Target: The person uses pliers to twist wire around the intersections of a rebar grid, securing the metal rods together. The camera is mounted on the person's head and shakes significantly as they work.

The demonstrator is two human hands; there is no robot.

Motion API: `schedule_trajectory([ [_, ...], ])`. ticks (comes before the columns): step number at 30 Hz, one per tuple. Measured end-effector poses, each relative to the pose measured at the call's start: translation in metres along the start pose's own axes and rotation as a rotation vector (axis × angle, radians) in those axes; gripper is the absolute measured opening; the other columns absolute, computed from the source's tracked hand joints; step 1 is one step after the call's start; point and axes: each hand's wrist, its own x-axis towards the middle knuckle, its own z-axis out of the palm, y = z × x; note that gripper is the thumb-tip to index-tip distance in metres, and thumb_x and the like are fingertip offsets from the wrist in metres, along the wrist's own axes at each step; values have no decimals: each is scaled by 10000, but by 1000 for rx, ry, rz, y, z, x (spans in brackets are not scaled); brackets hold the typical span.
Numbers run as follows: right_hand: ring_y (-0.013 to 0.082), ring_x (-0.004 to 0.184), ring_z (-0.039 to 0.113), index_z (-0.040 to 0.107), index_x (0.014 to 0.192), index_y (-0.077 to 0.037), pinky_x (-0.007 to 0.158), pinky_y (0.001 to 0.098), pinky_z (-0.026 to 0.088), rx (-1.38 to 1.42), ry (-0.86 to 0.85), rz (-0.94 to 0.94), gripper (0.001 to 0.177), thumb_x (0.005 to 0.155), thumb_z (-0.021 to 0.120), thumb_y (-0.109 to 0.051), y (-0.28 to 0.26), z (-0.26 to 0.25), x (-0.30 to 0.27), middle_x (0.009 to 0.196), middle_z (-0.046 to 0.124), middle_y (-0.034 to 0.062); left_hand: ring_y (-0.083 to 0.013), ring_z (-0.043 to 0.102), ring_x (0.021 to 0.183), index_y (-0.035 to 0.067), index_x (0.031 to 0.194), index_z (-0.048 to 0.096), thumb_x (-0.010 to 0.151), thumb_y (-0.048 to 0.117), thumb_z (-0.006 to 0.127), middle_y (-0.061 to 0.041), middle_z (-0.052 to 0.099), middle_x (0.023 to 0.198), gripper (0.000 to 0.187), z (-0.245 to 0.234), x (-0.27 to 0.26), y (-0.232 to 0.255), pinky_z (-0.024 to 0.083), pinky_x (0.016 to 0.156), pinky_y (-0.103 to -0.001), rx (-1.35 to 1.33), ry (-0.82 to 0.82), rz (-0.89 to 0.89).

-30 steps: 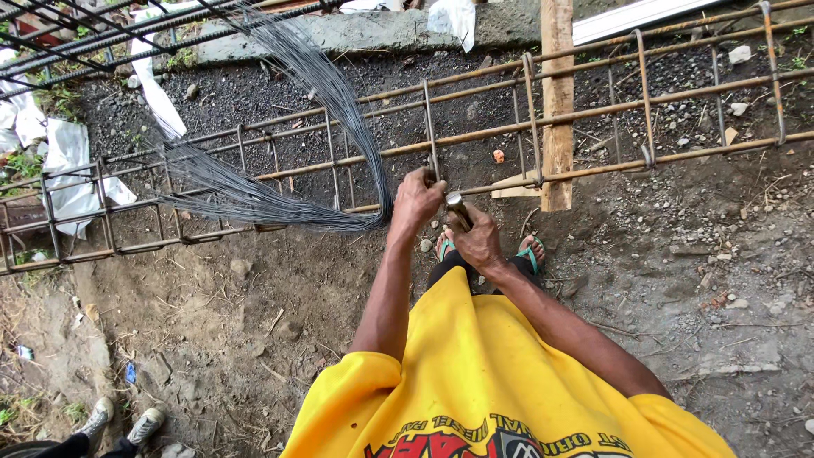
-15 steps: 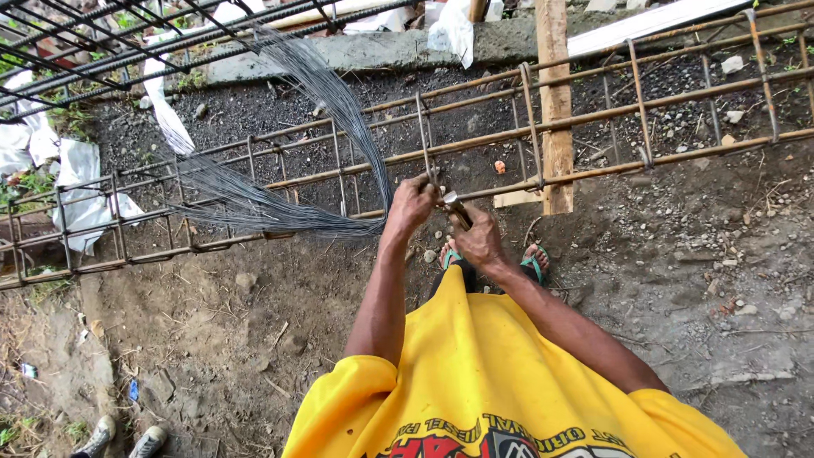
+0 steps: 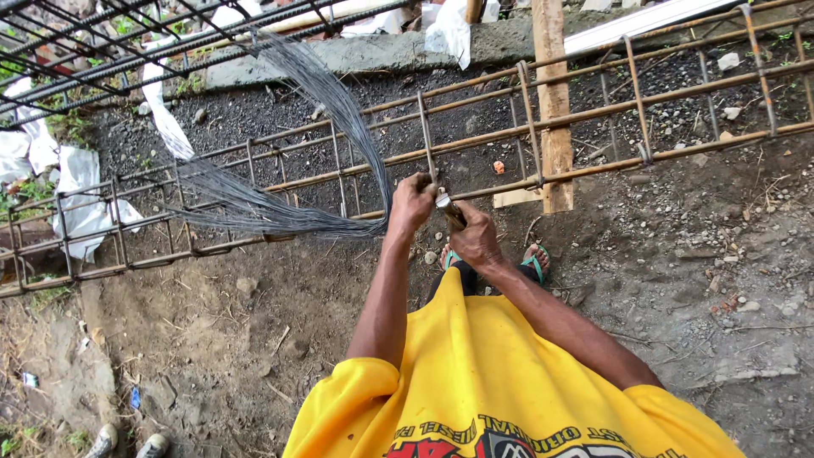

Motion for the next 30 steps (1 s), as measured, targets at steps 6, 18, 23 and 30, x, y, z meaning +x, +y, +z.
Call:
schedule_trajectory([
  [6, 311, 818, 703, 683, 1192, -40, 768, 450, 585, 23, -145, 369, 330, 961, 651, -273, -8, -12, 2, 875, 720, 171, -309, 718, 780, -53, 1033, 722, 975, 88, 650, -195, 700, 856, 168, 27, -15, -33, 609, 689, -390, -5, 423, 366],
  [18, 327, 773, 700, 726, 1002, -35, 743, 437, 581, 115, -61, 266, 173, 969, 591, -138, -34, -1, -3, 808, 713, 175, -239, 687, 684, 83, 801, 739, 968, 160, 679, -109, 705, 724, 193, 18, -52, -4, 544, 702, -383, -23, 514, 432],
  [23, 311, 754, 683, 713, 1001, 1, 724, 425, 567, 169, -84, 294, 205, 941, 585, -147, -28, -1, 4, 808, 703, 194, -233, 717, 788, 116, 846, 766, 947, 145, 705, -79, 731, 803, 121, 36, -45, -32, 484, 902, -434, 2, 520, 526],
  [30, 333, 786, 710, 698, 1046, 55, 759, 410, 588, 67, -51, 184, 226, 916, 586, -91, 15, 13, 1, 818, 696, 226, -380, 700, 1019, 76, 1058, 761, 911, 26, 678, -148, 746, 1000, 176, 30, -60, -27, 428, 1088, -557, 84, 440, 693],
])
